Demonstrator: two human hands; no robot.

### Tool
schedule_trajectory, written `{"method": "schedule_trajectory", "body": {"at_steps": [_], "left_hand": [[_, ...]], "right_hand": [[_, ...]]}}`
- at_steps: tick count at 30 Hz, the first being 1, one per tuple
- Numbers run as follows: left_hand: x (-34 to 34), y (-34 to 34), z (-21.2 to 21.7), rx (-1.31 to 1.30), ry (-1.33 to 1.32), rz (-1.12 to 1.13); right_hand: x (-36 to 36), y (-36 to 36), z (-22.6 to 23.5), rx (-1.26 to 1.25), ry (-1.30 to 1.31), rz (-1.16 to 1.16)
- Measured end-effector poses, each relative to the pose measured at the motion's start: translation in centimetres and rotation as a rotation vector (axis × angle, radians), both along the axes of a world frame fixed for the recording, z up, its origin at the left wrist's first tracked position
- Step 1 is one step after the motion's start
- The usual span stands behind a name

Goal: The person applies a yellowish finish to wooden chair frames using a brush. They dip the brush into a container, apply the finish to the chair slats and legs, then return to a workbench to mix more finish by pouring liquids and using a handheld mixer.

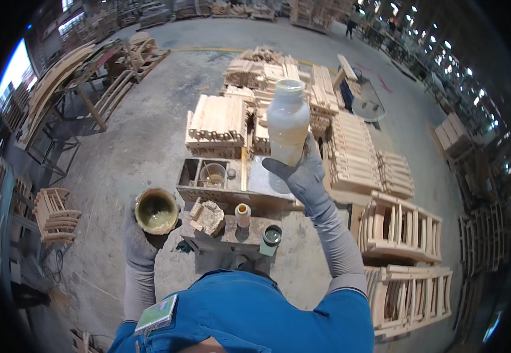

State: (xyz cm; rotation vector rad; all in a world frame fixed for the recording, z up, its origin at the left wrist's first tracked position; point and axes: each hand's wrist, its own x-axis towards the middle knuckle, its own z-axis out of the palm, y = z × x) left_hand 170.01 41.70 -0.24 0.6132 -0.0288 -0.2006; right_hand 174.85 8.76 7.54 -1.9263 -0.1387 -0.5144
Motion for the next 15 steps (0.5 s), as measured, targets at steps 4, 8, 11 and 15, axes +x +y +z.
{"method": "schedule_trajectory", "body": {"at_steps": [4,8,11,15], "left_hand": [[0.0,0.5,3.7,-0.185,0.057,0.025],[-0.6,0.8,6.1,-0.193,-0.093,-0.02],[-1.0,1.3,6.6,-0.181,-0.143,-0.053],[-2.0,1.9,8.4,-0.124,-0.139,-0.045]], "right_hand": [[1.2,2.9,4.2,-0.433,-0.384,0.067],[2.7,4.4,8.6,-0.919,-0.859,-0.015],[3.7,5.4,10.2,-0.978,-1.037,0.0],[4.9,7.1,11.5,-0.954,-1.15,0.051]]}}
